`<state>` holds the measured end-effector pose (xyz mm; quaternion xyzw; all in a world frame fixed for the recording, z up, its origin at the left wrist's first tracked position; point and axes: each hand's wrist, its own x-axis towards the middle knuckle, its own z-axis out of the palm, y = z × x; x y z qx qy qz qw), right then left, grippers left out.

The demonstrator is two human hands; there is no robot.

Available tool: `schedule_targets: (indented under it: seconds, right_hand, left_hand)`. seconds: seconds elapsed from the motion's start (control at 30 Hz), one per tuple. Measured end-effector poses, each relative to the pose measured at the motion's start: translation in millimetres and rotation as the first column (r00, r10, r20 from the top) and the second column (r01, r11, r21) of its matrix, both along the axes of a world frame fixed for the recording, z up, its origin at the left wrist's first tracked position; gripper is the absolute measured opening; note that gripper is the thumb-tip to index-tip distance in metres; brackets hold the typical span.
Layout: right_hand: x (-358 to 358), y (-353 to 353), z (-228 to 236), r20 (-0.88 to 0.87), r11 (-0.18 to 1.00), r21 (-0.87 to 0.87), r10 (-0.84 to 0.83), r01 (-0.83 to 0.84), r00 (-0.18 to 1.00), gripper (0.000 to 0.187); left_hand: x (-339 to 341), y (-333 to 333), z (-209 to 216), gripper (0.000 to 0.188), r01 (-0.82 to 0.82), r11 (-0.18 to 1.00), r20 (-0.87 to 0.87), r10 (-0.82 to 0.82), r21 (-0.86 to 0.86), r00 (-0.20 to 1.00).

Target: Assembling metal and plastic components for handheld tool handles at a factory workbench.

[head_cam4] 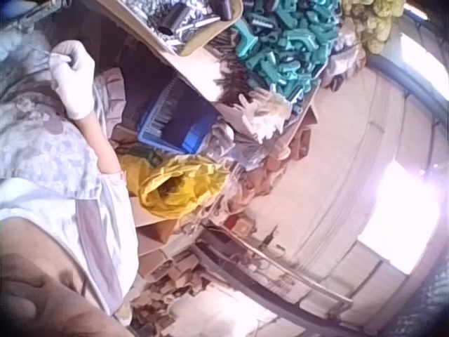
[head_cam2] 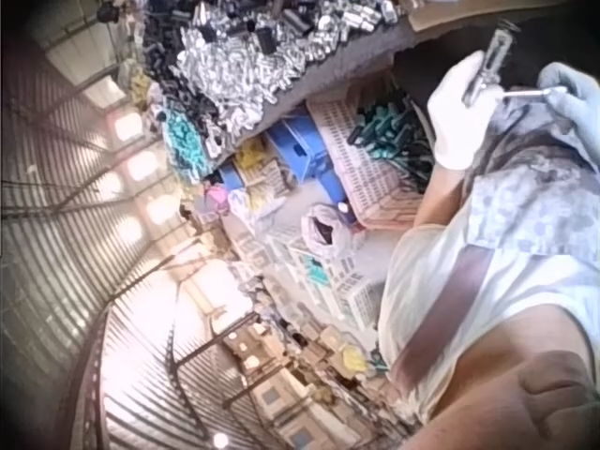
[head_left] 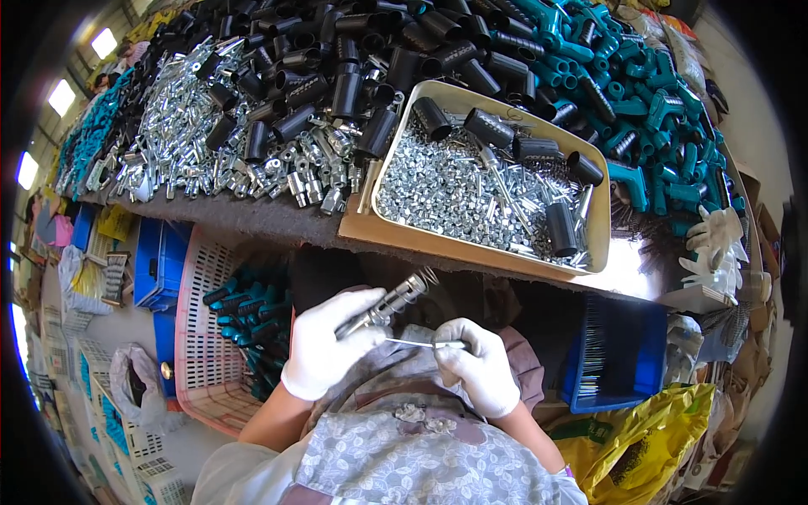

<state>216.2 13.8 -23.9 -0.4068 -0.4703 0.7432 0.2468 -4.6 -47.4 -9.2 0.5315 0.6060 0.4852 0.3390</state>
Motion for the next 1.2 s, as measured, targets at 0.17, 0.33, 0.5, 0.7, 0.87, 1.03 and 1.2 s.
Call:
schedule_targets:
  seconds: [0.17, 0.33, 0.5, 0.7, 0.87, 1.03, 1.2]
  right_hand:
    - [-1, 7, -9, -0.022, 1.0, 0.017, -0.023, 0.024, 0.999, 0.015]
    - [4, 3, -3, -0.112, 1.0, -0.028, -0.016, 0.013, 0.994, 0.024]
    - [9, 6, -1, -0.256, 0.974, -0.213, 0.016, -0.073, 0.967, 0.024]
    - [0, 5, -5, -0.087, 0.999, -0.047, -0.016, 0.011, 0.996, 0.019]
    - [22, 23, -10, 0.037, 0.964, 0.06, -0.262, 0.259, 0.964, 0.013]
    - [68, 38, 20, 0.043, 0.922, 0.193, -0.349, 0.335, 0.936, 0.011]
    - [62, 38, 49, 0.224, 0.959, 0.274, -0.138, 0.073, 0.965, 0.014]
  left_hand:
    - [4, -5, 0, 0.048, 0.093, 0.99, -0.209, -0.07, 0.104, 0.976]
    - [0, 0, -1, 0.047, -0.017, 0.99, 0.17, 0.041, -0.141, 0.985]
    - [0, 1, -11, 0.052, -0.042, 0.997, 0.223, 0.056, -0.066, 0.973]
    - [3, -3, -8, 0.046, -0.058, 0.99, 0.178, 0.081, -0.131, 0.981]
    - [-4, -1, -4, 0.042, 0.083, 0.99, -0.182, -0.061, 0.116, 0.981]
    - [-15, -6, -4, 0.041, 0.231, 0.965, -0.262, -0.193, 0.124, 0.946]
    - [-3, -4, 1, 0.038, 0.223, 0.964, -0.299, -0.171, 0.147, 0.939]
